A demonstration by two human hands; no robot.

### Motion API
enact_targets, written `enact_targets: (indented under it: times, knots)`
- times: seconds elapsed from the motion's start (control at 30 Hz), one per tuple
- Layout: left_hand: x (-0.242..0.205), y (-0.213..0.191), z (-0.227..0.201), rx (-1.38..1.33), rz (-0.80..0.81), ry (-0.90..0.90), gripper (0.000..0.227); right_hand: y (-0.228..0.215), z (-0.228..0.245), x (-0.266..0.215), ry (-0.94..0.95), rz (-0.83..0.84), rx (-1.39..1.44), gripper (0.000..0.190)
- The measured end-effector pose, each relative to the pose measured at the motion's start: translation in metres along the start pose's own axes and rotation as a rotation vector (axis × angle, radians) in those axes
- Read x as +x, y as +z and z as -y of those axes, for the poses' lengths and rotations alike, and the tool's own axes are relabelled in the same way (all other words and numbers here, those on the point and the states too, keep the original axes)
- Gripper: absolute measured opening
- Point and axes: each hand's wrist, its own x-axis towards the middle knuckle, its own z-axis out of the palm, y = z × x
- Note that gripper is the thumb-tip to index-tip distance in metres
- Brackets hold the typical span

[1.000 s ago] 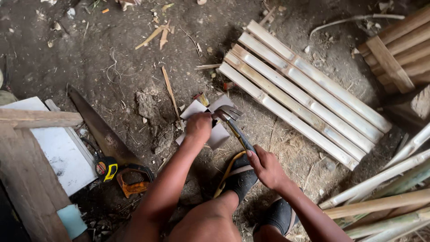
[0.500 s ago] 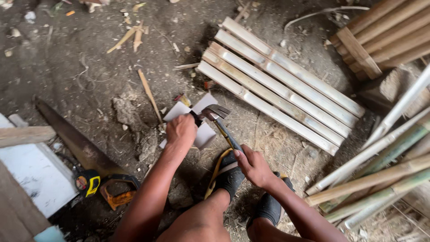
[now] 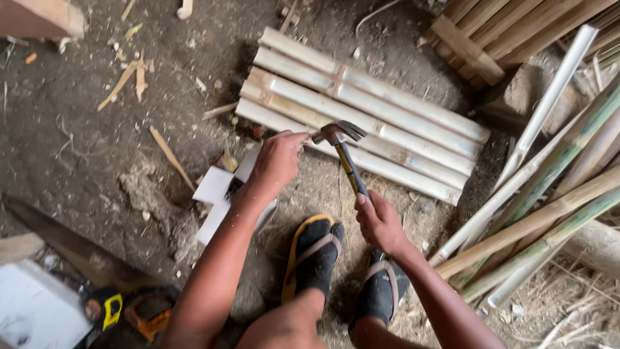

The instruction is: The person assembles a bamboo structure by arranging split bamboo slats and hammering nails to secure them. They repeatedly adjust the slats, hammer nails, and inspect the structure.

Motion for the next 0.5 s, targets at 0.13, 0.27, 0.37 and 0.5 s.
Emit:
enact_targets:
  times: [0.13,0.27,0.37,0.5]
  knots:
    - [0.054,0.044,0.01,0.002,-0.052,0.047,0.017,-0.023,-0.006,0.014,0.068,-0.083,-0.013,0.041]
    - [0.114,0.064,0.02,-0.149,-0.127,-0.112,0.014,-0.045,0.019,0.071,0.08,-0.115,-0.2,0.047]
    - [0.121,0.079,0.037,-0.188,-0.231,-0.05,0.018,-0.04,0.018,0.09,-0.099,-0.187,-0.267,0.047]
    - [0.142,0.091,0.047,-0.203,-0.207,-0.173,0.016,-0.035,0.024,0.118,-0.14,-0.195,-0.446,0.047]
